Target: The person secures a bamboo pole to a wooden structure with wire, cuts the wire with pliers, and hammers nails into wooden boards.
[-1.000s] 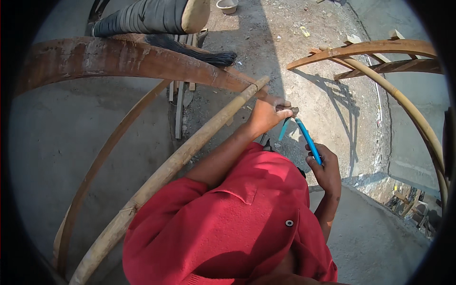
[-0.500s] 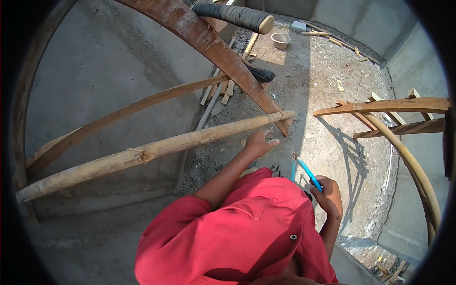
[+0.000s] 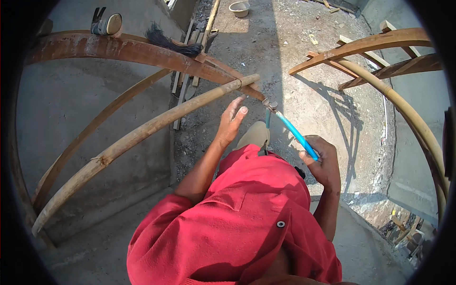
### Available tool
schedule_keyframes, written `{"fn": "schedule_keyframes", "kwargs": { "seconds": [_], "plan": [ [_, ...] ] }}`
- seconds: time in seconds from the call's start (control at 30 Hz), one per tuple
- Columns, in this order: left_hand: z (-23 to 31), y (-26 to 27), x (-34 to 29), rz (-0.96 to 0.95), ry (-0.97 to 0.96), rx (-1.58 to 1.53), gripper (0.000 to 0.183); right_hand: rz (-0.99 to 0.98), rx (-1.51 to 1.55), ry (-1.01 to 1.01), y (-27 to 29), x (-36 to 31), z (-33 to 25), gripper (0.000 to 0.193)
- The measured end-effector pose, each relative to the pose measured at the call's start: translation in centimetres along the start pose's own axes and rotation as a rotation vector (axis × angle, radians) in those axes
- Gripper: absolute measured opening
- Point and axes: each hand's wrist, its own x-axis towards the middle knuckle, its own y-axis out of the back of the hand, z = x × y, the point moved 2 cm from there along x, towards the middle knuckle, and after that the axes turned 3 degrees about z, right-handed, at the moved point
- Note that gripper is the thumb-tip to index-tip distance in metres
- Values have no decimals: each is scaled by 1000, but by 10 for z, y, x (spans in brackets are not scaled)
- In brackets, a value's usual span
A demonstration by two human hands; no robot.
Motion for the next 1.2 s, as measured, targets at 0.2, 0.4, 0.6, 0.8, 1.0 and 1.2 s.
{"fn": "schedule_keyframes", "kwargs": {
  "seconds": [0.2, 0.4, 0.6, 0.8, 1.0, 1.2],
  "plan": [
    [32, -106, 60, -241, 47, -463, 91, 69, 141, 67, -3, 68, 42, 38],
    [26, -188, 149, -360, 513, -673, 83, 91, -78, 37, 1, 158, 119, 67],
    [23, -183, 250, -628, 398, -2, 72, -106, 128, -509, 24, 261, 239, 50],
    [3, -138, 328, -495, 485, 371, 80, -225, 33, -813, 33, 351, 337, 42],
    [32, -110, 396, -268, 428, 278, 73, -291, 400, -978, 30, 455, 384, 26],
    [10, -86, 439, 69, 539, 33, 66, -458, 123, -870, 17, 612, 395, 23]
  ]
}}
